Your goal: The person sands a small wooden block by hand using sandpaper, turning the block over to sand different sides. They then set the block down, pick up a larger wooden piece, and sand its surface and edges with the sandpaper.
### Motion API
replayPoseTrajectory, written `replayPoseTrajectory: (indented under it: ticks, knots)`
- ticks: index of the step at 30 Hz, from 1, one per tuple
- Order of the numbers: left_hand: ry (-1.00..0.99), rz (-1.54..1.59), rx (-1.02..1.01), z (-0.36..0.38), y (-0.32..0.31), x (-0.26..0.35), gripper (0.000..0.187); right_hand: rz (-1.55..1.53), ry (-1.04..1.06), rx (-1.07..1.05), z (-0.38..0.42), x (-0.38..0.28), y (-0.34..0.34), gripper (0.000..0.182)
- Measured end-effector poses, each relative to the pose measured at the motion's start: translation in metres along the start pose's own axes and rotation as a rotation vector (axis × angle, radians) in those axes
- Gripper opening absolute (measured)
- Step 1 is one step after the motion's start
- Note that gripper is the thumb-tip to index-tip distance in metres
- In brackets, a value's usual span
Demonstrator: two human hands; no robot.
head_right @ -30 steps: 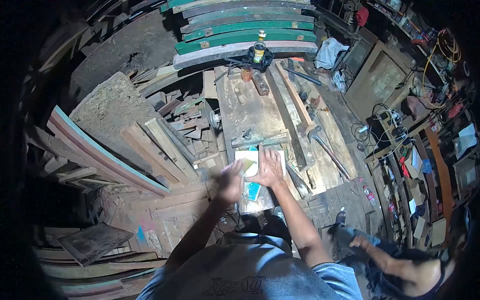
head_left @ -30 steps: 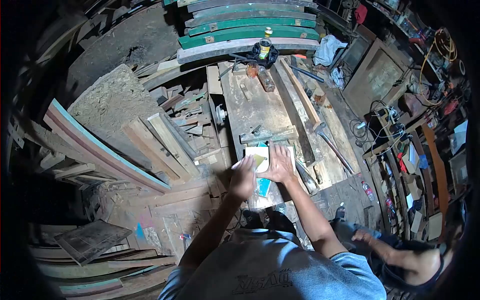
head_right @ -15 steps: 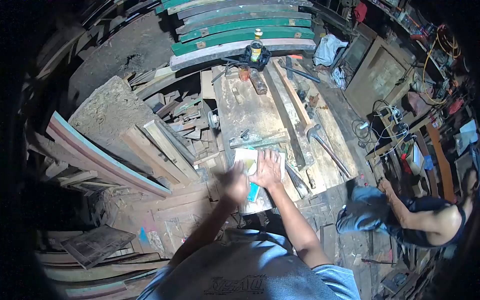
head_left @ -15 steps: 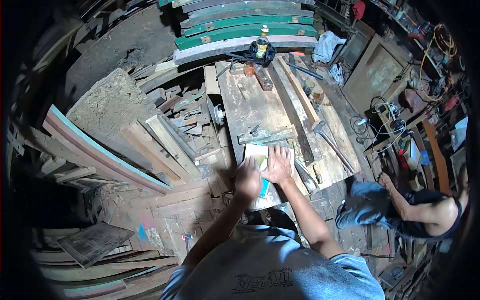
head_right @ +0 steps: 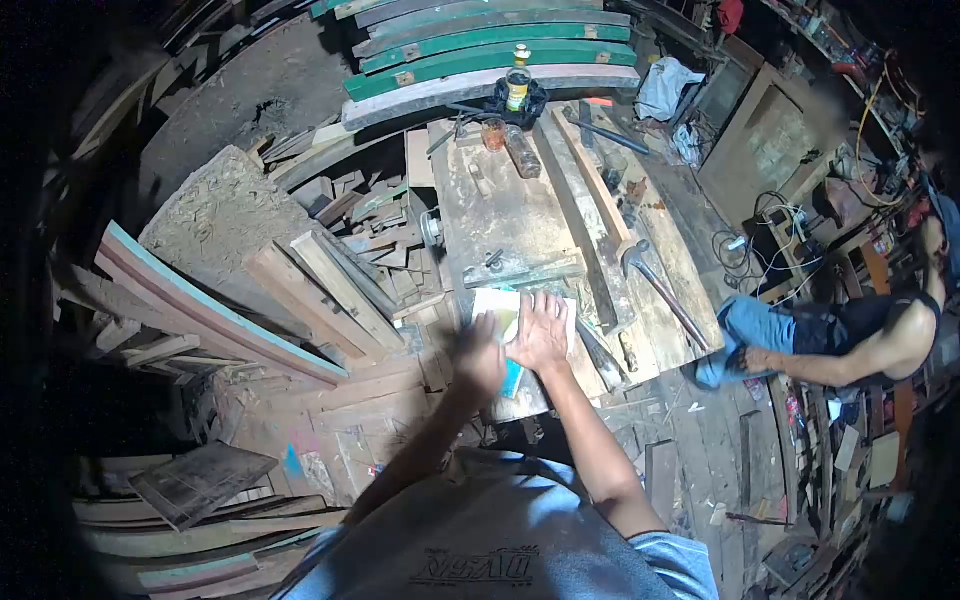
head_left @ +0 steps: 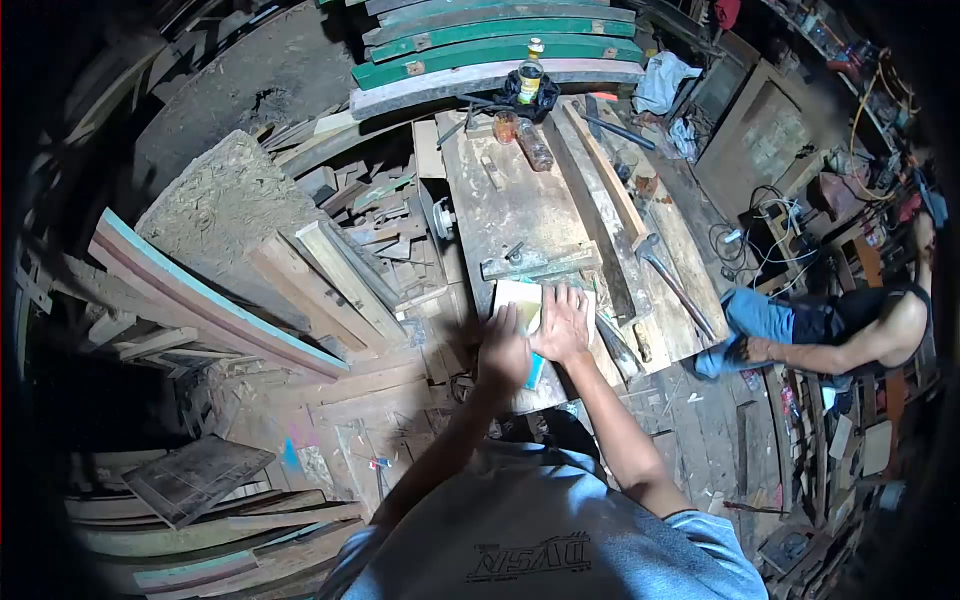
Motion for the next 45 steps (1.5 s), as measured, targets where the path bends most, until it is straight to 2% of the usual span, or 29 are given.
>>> replayPoseTrajectory:
  ticks: [2, 3, 5, 6, 7, 8, 11, 14, 16, 18, 20, 21, 23, 24, 27, 30, 32, 34, 35, 38, 39, 40, 42, 45]
  knots:
    - [-0.054, 0.052, 0.071, 0.029, 0.015, 0.013, 0.055, 0.102, 0.036, 0.074, 0.005, -0.005, 0.008, 0.093]
    - [-0.048, 0.025, 0.038, 0.03, 0.011, 0.011, 0.057, 0.043, 0.007, 0.007, 0.004, -0.008, 0.013, 0.099]
    - [-0.068, 0.03, 0.112, 0.019, -0.008, -0.001, 0.057, 0.028, -0.023, 0.031, 0.005, -0.007, 0.009, 0.1]
    - [-0.032, 0.004, 0.053, 0.002, -0.004, -0.003, 0.058, 0.022, -0.032, 0.05, 0.002, -0.007, 0.008, 0.1]
    - [0.002, -0.025, -0.008, -0.016, 0.003, -0.004, 0.06, -0.022, -0.027, -0.024, 0.0, -0.003, 0.006, 0.103]
    - [0.035, -0.055, -0.068, -0.034, 0.008, -0.006, 0.061, 0.022, -0.018, 0.014, 0.001, -0.004, 0.006, 0.103]
    - [0.054, -0.039, -0.124, -0.052, 0.003, -0.016, 0.059, 0.064, 0.006, 0.036, 0.002, -0.005, 0.009, 0.096]
    - [0.037, 0.006, -0.1, -0.013, -0.003, -0.003, 0.058, 0.082, 0.04, 0.065, 0.002, 0.004, -0.007, 0.098]
    - [-0.027, 0.011, 0.079, 0.029, 0.008, 0.013, 0.057, 0.078, 0.018, 0.029, 0.004, -0.004, 0.005, 0.097]
    - [-0.005, 0.002, 0.022, 0.027, 0.002, 0.007, 0.059, 0.042, 0.018, -0.01, 0.007, -0.008, 0.01, 0.095]
    - [-0.002, -0.016, 0.022, -0.001, 0.002, 0.001, 0.06, 0.032, 0.016, 0.033, 0.003, -0.008, 0.01, 0.093]
    - [0.068, -0.031, -0.086, -0.026, -0.002, -0.006, 0.062, 0.051, 0.011, 0.024, 0.0, -0.006, 0.008, 0.097]
    - [0.055, -0.075, -0.119, -0.058, -0.005, -0.018, 0.065, 0.056, -0.008, -0.059, 0.0, -0.006, 0.012, 0.104]
    - [0.032, -0.077, -0.089, -0.061, -0.006, -0.018, 0.064, 0.053, -0.019, -0.101, 0.002, -0.009, 0.016, 0.107]
    - [-0.024, -0.055, 0.055, -0.049, 0.003, -0.013, 0.058, 0.017, 0.002, -0.027, 0.005, -0.005, 0.009, 0.109]
    - [-0.061, -0.032, 0.133, -0.001, 0.01, -0.002, 0.054, 0.038, 0.003, -0.015, 0.005, -0.004, 0.005, 0.114]
    - [-0.229, -0.118, 0.303, 0.035, 0.003, 0.001, 0.056, -0.03, 0.019, -0.045, 0.008, -0.008, 0.016, 0.116]
    - [-0.214, -0.095, 0.294, 0.036, 0.02, 0.007, 0.059, 0.069, 0.036, 0.084, 0.006, -0.008, 0.012, 0.11]
    - [-0.127, -0.098, 0.132, 0.018, 0.009, -0.001, 0.059, 0.063, -0.015, 0.096, -0.001, -0.006, 0.006, 0.108]
    - [-0.028, 0.011, 0.08, -0.031, 0.011, -0.015, 0.059, 0.001, -0.102, -0.022, -0.007, 0.003, -0.008, 0.114]
    - [-0.151, 0.007, 0.202, -0.036, 0.002, -0.025, 0.058, -0.069, -0.079, -0.042, -0.003, -0.003, 0.005, 0.111]
    - [-0.17, 0.015, 0.224, -0.04, 0.005, -0.026, 0.054, -0.01, -0.046, 0.034, -0.001, -0.002, 0.005, 0.108]
    - [-0.184, 0.027, 0.241, -0.034, 0.008, -0.023, 0.05, 0.057, -0.007, 0.127, 0.0, -0.005, 0.008, 0.107]
    - [-0.094, 0.195, 0.044, 0.009, 0.036, 0.001, 0.049, -0.004, -0.018, 0.012, 0.003, -0.008, 0.015, 0.111]
Point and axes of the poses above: each hand's wrist, its own z-axis away from the middle knuckle, its own y-axis out of the back of the hand, x = y × z, the point moved 6 cm from there along -z, towards the middle knuckle, and after that the axes turned 11 degrees about -x, right-handed, at the moved point
